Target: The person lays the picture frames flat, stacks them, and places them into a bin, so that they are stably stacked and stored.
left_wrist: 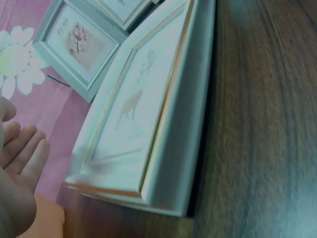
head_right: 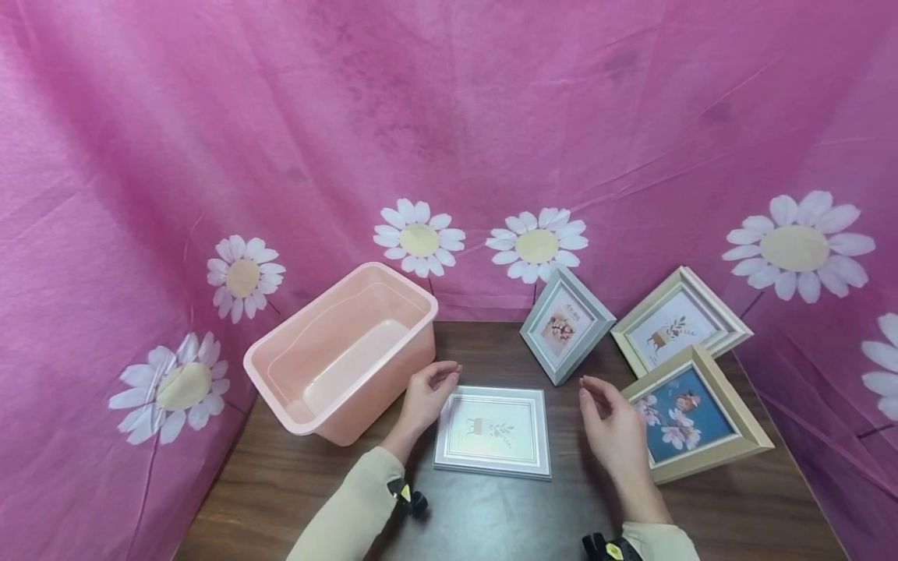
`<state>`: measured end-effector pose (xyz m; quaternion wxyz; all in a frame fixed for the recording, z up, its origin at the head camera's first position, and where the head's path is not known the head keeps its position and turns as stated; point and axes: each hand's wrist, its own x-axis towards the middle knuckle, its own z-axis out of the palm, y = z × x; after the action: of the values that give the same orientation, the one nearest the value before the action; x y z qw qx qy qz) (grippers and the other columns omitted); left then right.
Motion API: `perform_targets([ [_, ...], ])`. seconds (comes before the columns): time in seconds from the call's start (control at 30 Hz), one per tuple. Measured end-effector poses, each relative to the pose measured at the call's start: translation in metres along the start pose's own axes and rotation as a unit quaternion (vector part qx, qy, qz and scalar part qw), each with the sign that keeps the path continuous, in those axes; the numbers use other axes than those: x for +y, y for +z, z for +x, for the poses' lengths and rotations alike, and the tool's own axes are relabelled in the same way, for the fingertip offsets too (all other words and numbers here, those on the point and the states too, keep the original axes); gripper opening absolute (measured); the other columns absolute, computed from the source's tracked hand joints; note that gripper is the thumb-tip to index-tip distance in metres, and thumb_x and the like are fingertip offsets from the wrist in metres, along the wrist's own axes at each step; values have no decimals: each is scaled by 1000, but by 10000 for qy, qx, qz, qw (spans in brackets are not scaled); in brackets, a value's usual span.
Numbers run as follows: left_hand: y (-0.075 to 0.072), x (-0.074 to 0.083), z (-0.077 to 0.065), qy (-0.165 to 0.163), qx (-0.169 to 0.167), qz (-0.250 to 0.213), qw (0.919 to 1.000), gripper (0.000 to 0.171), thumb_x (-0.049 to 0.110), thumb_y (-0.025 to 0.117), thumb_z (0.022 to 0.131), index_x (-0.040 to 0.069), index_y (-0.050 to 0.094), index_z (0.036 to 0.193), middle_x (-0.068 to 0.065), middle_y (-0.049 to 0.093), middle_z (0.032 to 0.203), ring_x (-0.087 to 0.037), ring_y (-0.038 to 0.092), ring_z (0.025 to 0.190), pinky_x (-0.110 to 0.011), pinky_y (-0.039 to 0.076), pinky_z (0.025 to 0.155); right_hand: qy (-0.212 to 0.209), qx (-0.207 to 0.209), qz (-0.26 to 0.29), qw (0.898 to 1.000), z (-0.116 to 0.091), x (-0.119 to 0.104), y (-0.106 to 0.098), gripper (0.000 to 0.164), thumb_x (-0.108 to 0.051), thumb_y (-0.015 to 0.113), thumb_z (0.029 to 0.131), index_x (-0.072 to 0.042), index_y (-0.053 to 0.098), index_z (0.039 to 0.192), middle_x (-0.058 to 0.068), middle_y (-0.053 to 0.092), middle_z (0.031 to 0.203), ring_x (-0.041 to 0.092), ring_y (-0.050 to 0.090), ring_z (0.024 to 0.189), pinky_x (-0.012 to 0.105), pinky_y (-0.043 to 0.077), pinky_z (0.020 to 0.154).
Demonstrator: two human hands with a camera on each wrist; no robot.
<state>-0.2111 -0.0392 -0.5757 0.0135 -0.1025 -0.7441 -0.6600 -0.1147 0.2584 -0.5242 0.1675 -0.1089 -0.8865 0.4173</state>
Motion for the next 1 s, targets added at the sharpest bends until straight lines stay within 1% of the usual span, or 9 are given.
perform_targets([
  [0.1,3,4,1,-71,-65,-17,10000,27,5,68,103,-13,72,123,-37,73,124,-54,70,119,-26,62,99,-14,136,113,9998,5,-2,-1,31,-19,63,108,-1,72,132,22,77,128,-32,44,93,0,40,79],
  [0.13,4,4,1,-73,-79,-5,9999,26,5,69,103,-12,72,122,-36,73,124,-54,71,119,-28,62,99,-33,198,186,9996,8,-2,0,31,-18,64,108,0,72,132,23,77,127,-32,45,92,-1,41,79],
  [0.23,7,6,3,-64,-158,4,9999,26,5,68,102,-9,74,123,-36,73,125,-53,71,120,-24,61,98,-103,412,438,9981,13,-1,1,30,-11,67,105,3,72,130,26,77,125,-34,47,89,-3,42,78],
  [0.33,9,8,6,-12,-211,84,9997,26,6,68,103,-8,74,124,-34,74,125,-51,72,119,-29,62,100,-97,508,581,9970,19,1,0,31,-8,67,104,5,71,131,28,76,126,-33,49,89,-4,44,78],
  [0.43,11,9,8,19,-222,160,9996,27,8,68,103,-7,74,125,-33,74,125,-49,73,119,-35,62,102,-16,530,587,9969,24,0,-2,33,-10,68,104,4,70,134,27,75,128,-33,49,89,-4,43,77],
  [0.5,13,9,9,15,-205,192,9996,27,8,68,103,-7,74,125,-33,74,125,-49,73,119,-36,62,103,47,513,595,9969,27,-1,-3,35,-11,68,104,4,69,135,27,75,130,-33,49,89,-5,43,77],
  [0.7,20,8,12,25,-216,166,9996,26,6,67,103,-8,74,124,-33,74,124,-51,72,118,-33,62,101,198,487,560,9970,33,0,-5,41,-14,68,104,5,65,141,28,73,134,-34,48,87,-5,43,75],
  [0.8,23,9,13,3,-261,93,9996,26,5,67,103,-9,73,124,-34,74,125,-52,71,119,-32,63,100,232,528,526,9969,36,-2,-5,44,-15,67,105,4,63,144,27,72,135,-35,47,88,-6,42,76],
  [1.0,28,9,16,-71,-273,-44,9996,25,3,68,102,-9,74,123,-36,73,125,-53,71,121,-35,63,101,146,632,532,9965,47,-1,-5,48,-17,68,105,6,61,146,29,71,135,-35,47,89,-6,41,77],
])
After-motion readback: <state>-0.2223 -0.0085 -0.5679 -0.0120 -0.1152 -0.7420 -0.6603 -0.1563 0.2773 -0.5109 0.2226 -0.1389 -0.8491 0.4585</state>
